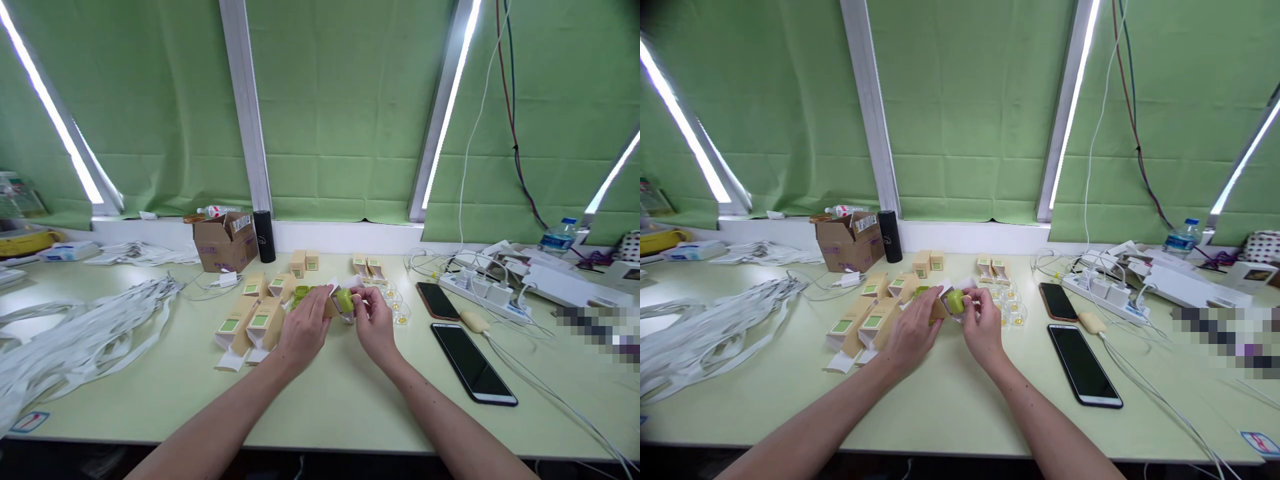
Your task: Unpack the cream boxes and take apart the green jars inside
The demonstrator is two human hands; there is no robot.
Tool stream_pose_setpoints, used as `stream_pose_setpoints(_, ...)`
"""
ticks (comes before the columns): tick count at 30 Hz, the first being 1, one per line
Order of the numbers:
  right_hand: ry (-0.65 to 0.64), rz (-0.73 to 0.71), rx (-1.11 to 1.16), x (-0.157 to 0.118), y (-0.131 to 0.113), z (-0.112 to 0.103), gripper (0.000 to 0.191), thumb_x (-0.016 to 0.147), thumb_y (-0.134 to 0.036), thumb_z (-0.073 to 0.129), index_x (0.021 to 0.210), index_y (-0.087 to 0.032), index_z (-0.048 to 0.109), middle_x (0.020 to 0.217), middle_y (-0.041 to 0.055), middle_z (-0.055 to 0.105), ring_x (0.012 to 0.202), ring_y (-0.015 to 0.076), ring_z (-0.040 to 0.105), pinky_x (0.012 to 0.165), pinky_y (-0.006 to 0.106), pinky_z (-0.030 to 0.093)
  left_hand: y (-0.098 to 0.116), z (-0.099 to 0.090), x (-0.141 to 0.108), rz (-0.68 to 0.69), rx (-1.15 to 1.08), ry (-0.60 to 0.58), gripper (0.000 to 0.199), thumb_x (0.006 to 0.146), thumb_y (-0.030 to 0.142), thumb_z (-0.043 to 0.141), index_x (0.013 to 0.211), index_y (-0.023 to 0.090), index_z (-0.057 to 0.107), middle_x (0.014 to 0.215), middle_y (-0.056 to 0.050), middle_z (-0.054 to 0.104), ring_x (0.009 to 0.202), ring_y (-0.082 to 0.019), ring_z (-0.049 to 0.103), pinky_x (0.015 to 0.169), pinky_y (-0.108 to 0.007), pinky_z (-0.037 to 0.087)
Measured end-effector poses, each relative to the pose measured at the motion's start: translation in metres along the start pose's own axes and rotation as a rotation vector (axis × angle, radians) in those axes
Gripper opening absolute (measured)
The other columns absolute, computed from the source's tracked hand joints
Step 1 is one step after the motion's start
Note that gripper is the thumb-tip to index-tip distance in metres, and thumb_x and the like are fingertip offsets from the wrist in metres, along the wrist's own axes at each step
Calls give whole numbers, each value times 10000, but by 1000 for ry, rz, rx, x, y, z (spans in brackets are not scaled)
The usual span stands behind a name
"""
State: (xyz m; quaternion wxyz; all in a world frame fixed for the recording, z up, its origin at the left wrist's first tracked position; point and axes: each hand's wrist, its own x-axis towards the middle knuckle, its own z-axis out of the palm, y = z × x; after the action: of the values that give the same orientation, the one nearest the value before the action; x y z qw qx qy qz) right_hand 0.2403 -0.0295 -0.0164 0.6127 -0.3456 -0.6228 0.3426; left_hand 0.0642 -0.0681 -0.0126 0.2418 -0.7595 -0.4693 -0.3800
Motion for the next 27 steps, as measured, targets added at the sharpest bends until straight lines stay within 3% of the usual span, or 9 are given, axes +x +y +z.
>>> stream_pose_setpoints(6, 28, 54, 116, 3, 5, 0, 362, 964, -592, 614, 982, -232, 576, 1110, 94, 730, 821, 180, 667, 677, 299, 563, -1, 0, 0, -1, 4, 12, 675, 903, 57, 542, 1541, 171, 353, 1386, -163, 667, 1330, -284, 632, 1063, -430, 577)
stream_pose_setpoints(12, 16, 197, 453, 7, -4, -3, 429, 841, -616, 750, 922, -246, 549, 1013, 28, 678, 715, 171, 639, 497, 282, 555, -3, 1, 0, -24, 10, 14, 670, 912, 70, 543, 1547, 167, 353, 1388, -167, 661, 1348, -286, 616, 1069, -432, 570)
stream_pose_setpoints(17, -124, 303, 687, 10, -11, -7, 393, 805, -518, 801, 883, -244, 531, 1039, 22, 706, 639, 151, 647, 466, 262, 506, -3, -1, 2, -44, 25, 15, 696, 892, 53, 546, 1551, 163, 349, 1383, -167, 662, 1342, -288, 616, 1053, -436, 579)
stream_pose_setpoints(21, -226, 307, 636, 9, -18, -9, 323, 853, -486, 749, 840, -233, 547, 1070, 57, 761, 566, 121, 574, 438, 233, 402, -4, -2, 3, -34, 46, 25, 693, 886, 40, 542, 1544, 161, 361, 1377, -160, 667, 1333, -290, 618, 1051, -441, 578)
stream_pose_setpoints(23, -276, 268, 527, 7, -20, -8, 294, 860, -487, 731, 803, -222, 617, 1082, 71, 772, 669, 151, 624, 535, 261, 480, -4, -2, 3, -25, 58, 24, 682, 896, 40, 531, 1546, 168, 369, 1372, -155, 672, 1327, -290, 623, 1046, -444, 580)
stream_pose_setpoints(25, -319, 210, 412, 6, -20, -6, 304, 863, -507, 718, 769, -218, 705, 1086, 84, 777, 903, 221, 691, 766, 326, 557, -3, -2, 4, -15, 72, 20, 665, 909, 44, 518, 1547, 176, 380, 1371, -151, 674, 1326, -290, 625, 1038, -444, 582)
stream_pose_setpoints(27, -360, 172, 333, 4, -19, -3, 318, 866, -523, 711, 775, -225, 772, 1094, 89, 778, 1088, 271, 681, 955, 380, 524, -3, -2, 3, -1, 86, 14, 654, 919, 49, 511, 1548, 178, 387, 1380, -150, 673, 1333, -291, 619, 1035, -442, 582)
